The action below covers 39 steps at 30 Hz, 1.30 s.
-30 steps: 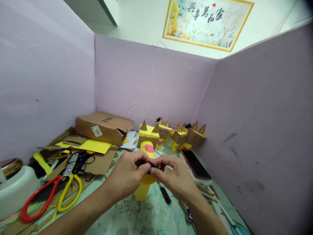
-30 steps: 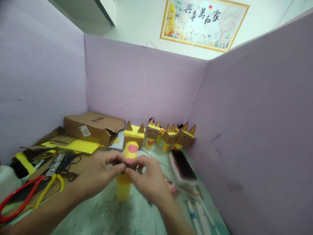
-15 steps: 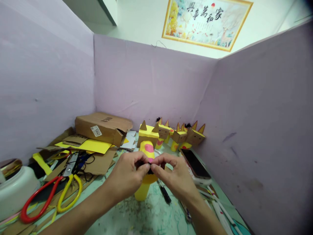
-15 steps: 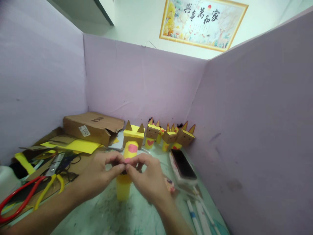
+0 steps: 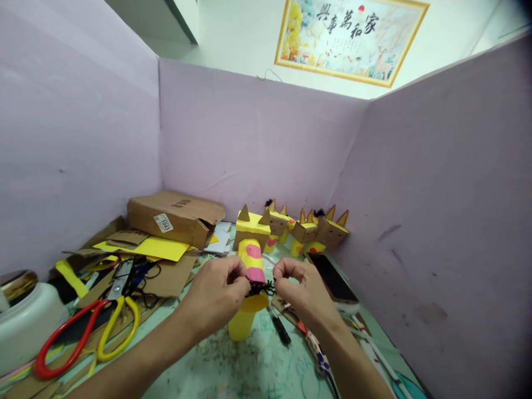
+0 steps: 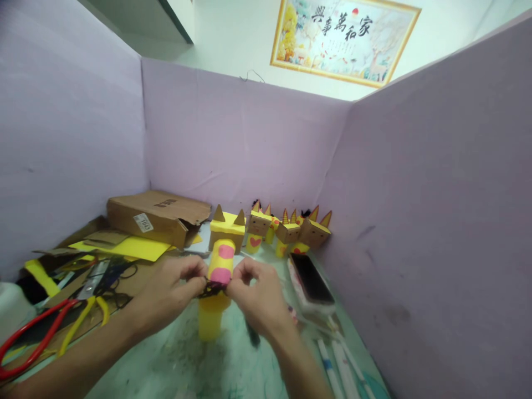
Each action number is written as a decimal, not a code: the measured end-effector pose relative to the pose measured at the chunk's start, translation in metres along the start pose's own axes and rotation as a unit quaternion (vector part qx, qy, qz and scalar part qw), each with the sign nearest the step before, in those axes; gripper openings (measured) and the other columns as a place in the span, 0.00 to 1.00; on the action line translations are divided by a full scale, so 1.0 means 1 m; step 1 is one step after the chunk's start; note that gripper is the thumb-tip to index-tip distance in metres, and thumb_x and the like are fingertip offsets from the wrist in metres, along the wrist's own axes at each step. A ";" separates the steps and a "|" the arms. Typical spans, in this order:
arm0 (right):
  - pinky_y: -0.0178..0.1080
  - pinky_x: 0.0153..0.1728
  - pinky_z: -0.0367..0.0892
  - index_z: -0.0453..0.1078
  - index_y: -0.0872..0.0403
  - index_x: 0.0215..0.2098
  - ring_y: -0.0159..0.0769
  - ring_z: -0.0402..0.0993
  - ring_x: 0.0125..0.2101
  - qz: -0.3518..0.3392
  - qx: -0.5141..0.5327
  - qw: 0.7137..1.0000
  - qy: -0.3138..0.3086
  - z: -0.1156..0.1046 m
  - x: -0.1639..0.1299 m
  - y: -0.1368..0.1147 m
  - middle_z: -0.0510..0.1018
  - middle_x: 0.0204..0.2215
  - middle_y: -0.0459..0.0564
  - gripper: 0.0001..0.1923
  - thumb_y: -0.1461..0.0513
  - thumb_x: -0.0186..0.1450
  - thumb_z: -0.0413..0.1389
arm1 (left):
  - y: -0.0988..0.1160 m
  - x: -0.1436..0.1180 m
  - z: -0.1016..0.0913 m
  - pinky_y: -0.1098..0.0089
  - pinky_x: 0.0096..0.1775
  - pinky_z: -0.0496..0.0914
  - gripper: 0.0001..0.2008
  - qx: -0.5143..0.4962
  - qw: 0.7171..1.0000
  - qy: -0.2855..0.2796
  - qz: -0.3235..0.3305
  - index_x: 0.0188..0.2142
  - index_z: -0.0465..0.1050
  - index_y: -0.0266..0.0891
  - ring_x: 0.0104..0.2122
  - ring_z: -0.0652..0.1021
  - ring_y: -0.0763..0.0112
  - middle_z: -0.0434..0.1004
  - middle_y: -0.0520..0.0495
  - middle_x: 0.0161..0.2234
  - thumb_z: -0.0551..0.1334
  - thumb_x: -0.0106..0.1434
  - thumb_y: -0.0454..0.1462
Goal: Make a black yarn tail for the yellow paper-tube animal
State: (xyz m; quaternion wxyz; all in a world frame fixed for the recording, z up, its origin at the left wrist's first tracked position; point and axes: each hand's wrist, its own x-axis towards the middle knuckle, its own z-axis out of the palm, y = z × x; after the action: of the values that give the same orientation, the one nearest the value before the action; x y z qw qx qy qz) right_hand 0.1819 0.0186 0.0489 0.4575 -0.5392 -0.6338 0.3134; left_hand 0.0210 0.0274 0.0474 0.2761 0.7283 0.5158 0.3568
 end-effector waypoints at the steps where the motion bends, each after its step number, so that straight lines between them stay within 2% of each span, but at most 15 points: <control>1: 0.33 0.22 0.51 0.58 0.53 0.16 0.29 0.54 0.20 0.000 0.000 1.000 -0.005 -0.001 0.000 0.000 0.59 0.15 0.41 0.04 0.60 0.44 0.48 | 0.000 0.000 0.000 0.70 0.27 0.56 0.08 -0.001 1.000 0.001 -0.002 0.18 0.59 0.39 0.24 0.64 0.71 0.63 0.54 0.19 0.53 0.52 0.36; 4: 0.35 0.27 0.56 0.64 0.54 0.20 0.31 0.59 0.23 -0.017 -0.002 1.000 -0.008 -0.004 -0.003 -0.002 0.65 0.18 0.43 0.07 0.58 0.48 0.52 | 0.002 -0.001 -0.002 0.71 0.27 0.57 0.08 -0.039 0.999 -0.007 0.007 0.19 0.61 0.39 0.24 0.65 0.72 0.64 0.54 0.20 0.55 0.53 0.37; 8: 0.39 0.36 0.61 0.72 0.55 0.34 0.37 0.67 0.32 -0.093 -0.021 0.995 -0.034 -0.003 -0.005 -0.003 0.74 0.30 0.49 0.15 0.58 0.49 0.57 | 0.005 -0.003 -0.003 0.71 0.30 0.63 0.07 -0.113 0.993 -0.027 0.024 0.24 0.68 0.38 0.27 0.70 0.70 0.71 0.51 0.24 0.55 0.55 0.37; 11: 0.37 0.34 0.62 0.72 0.56 0.29 0.36 0.67 0.30 -0.124 -0.023 0.991 -0.052 0.003 -0.004 0.001 0.74 0.28 0.49 0.08 0.61 0.50 0.57 | 0.006 -0.004 -0.003 0.70 0.33 0.65 0.07 -0.138 0.988 -0.035 0.053 0.28 0.71 0.37 0.29 0.73 0.69 0.74 0.50 0.27 0.56 0.57 0.37; 13: 0.36 0.31 0.61 0.71 0.56 0.24 0.34 0.65 0.28 -0.114 -0.016 0.993 -0.030 0.006 -0.002 0.004 0.72 0.24 0.47 0.05 0.62 0.52 0.55 | 0.006 -0.004 -0.005 0.70 0.34 0.67 0.08 -0.157 0.985 -0.033 0.069 0.32 0.71 0.37 0.31 0.73 0.69 0.75 0.49 0.29 0.56 0.58 0.38; 15: 0.36 0.30 0.60 0.71 0.55 0.22 0.33 0.64 0.26 -0.087 -0.001 0.996 -0.005 0.007 -0.001 0.006 0.71 0.21 0.46 0.06 0.61 0.52 0.55 | 0.006 -0.004 -0.007 0.69 0.35 0.67 0.11 -0.157 0.985 -0.026 0.070 0.36 0.71 0.37 0.32 0.73 0.68 0.75 0.48 0.31 0.57 0.58 0.41; 19: 0.36 0.29 0.58 0.70 0.55 0.20 0.32 0.63 0.25 -0.019 0.043 0.999 0.000 0.006 0.001 0.006 0.70 0.20 0.45 0.07 0.59 0.50 0.56 | 0.005 -0.002 -0.013 0.69 0.32 0.67 0.19 -0.078 0.996 -0.039 0.023 0.44 0.70 0.38 0.29 0.72 0.68 0.73 0.48 0.34 0.62 0.51 0.41; 21: 0.35 0.29 0.58 0.71 0.55 0.21 0.32 0.63 0.25 0.005 0.066 0.998 -0.011 0.007 0.001 0.007 0.71 0.20 0.45 0.07 0.59 0.49 0.57 | 0.004 -0.001 -0.014 0.69 0.31 0.65 0.18 -0.028 0.997 -0.066 -0.010 0.42 0.71 0.39 0.28 0.71 0.68 0.73 0.50 0.31 0.62 0.50 0.39; 24: 0.35 0.27 0.59 0.71 0.56 0.22 0.31 0.64 0.24 0.022 0.104 0.994 -0.026 0.008 0.002 0.009 0.72 0.20 0.45 0.07 0.59 0.48 0.57 | 0.004 0.000 -0.015 0.69 0.31 0.64 0.11 0.014 0.995 -0.095 -0.027 0.34 0.74 0.39 0.27 0.70 0.68 0.72 0.50 0.25 0.59 0.50 0.38; 29: 0.37 0.30 0.62 0.72 0.56 0.25 0.33 0.67 0.26 0.029 0.122 0.992 -0.026 0.006 0.001 0.006 0.75 0.23 0.48 0.08 0.61 0.46 0.56 | 0.004 0.001 -0.016 0.70 0.29 0.61 0.10 -0.005 0.996 -0.083 -0.017 0.25 0.73 0.36 0.26 0.68 0.69 0.70 0.50 0.22 0.56 0.52 0.39; 34: 0.39 0.34 0.64 0.75 0.56 0.33 0.36 0.69 0.29 -0.020 0.049 0.997 -0.061 0.004 -0.003 -0.002 0.77 0.28 0.49 0.15 0.60 0.47 0.58 | 0.006 0.000 -0.014 0.70 0.30 0.63 0.11 -0.036 0.997 -0.065 0.007 0.26 0.74 0.35 0.28 0.70 0.68 0.72 0.49 0.24 0.56 0.52 0.40; 37: 0.38 0.32 0.63 0.75 0.56 0.29 0.36 0.68 0.29 -0.039 0.025 0.997 -0.055 0.006 -0.003 0.002 0.76 0.26 0.48 0.10 0.60 0.50 0.58 | 0.007 0.000 -0.012 0.70 0.33 0.65 0.10 -0.081 0.995 -0.054 0.030 0.28 0.74 0.36 0.30 0.72 0.68 0.75 0.49 0.27 0.56 0.52 0.38; 39: 0.37 0.30 0.62 0.75 0.55 0.26 0.34 0.66 0.27 -0.023 0.027 0.999 -0.034 0.008 -0.002 0.004 0.75 0.23 0.47 0.08 0.60 0.51 0.57 | 0.007 0.001 -0.010 0.70 0.33 0.65 0.09 -0.085 0.995 -0.036 0.028 0.29 0.74 0.37 0.30 0.73 0.68 0.76 0.49 0.27 0.56 0.52 0.36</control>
State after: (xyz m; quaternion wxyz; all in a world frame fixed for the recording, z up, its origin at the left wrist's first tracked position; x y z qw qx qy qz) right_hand 0.1761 0.0184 0.0415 0.4572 -0.5014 -0.6522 0.3380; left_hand 0.0165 0.0266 0.0588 0.3451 0.7290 0.4525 0.3805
